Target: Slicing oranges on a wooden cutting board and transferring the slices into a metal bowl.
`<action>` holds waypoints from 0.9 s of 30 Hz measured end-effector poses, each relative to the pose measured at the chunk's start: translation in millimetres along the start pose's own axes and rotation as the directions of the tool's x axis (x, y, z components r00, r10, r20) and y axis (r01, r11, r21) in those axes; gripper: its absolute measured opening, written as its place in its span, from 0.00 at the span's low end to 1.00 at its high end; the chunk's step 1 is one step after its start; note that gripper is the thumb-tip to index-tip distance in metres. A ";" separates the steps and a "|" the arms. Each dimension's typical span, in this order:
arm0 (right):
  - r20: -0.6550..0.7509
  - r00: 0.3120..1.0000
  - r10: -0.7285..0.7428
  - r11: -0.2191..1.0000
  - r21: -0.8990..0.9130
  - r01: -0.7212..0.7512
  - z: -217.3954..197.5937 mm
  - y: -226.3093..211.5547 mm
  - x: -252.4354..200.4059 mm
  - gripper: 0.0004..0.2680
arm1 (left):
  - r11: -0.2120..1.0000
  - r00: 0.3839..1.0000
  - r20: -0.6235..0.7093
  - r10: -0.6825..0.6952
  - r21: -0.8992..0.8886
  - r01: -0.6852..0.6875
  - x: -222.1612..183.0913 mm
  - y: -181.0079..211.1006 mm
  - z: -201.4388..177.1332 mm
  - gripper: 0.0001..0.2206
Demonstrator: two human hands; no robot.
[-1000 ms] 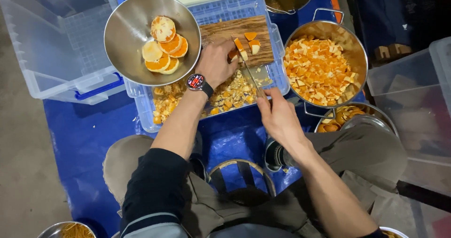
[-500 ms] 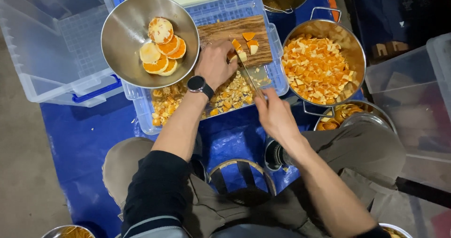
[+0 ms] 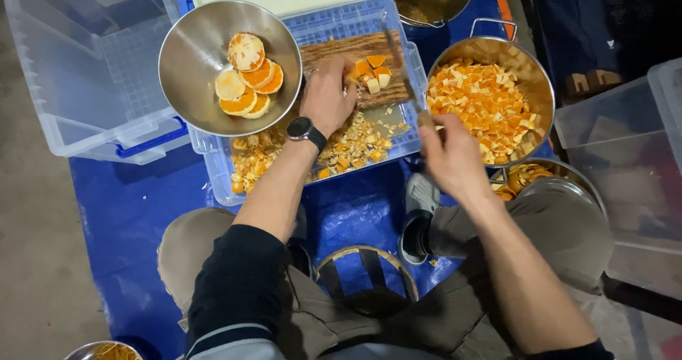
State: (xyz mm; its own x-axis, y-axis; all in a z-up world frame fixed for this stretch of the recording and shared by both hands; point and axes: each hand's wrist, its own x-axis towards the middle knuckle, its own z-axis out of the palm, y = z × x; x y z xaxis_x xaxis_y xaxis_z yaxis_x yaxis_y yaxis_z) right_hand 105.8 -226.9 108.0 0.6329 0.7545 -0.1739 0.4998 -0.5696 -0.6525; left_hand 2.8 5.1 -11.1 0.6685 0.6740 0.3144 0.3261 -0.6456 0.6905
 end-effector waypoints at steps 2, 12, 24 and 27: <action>-0.002 1.000 0.018 0.994 0.106 -0.018 -0.3 21.9 12.0 0.13 | 1.000 0.998 -0.067 0.011 -0.013 -0.012 0.1 9.9 1.7 0.12; 0.264 0.955 0.138 0.927 0.306 -0.219 11.4 27.5 11.2 0.08 | 0.972 0.912 -0.335 -0.236 -0.089 0.219 19.9 45.2 75.0 0.16; 0.390 0.920 0.030 0.688 0.660 -0.302 23.4 27.5 3.8 0.07 | 0.929 0.733 -0.575 -0.364 -0.283 0.239 37.1 48.6 94.7 0.07; 0.318 0.948 0.032 0.659 0.706 -0.259 7.1 34.7 1.8 0.06 | 0.870 0.772 -0.431 -0.467 -0.380 0.314 53.3 88.2 94.5 0.09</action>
State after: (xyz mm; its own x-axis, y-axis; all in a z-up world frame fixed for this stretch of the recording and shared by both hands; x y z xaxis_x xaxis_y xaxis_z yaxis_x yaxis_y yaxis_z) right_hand 120.1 -243.0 79.7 0.4281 0.8001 -0.4201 -0.2521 -0.3407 -0.9057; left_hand 130.3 -49.9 5.0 0.0756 0.9767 0.2007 0.2396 -0.2132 0.9472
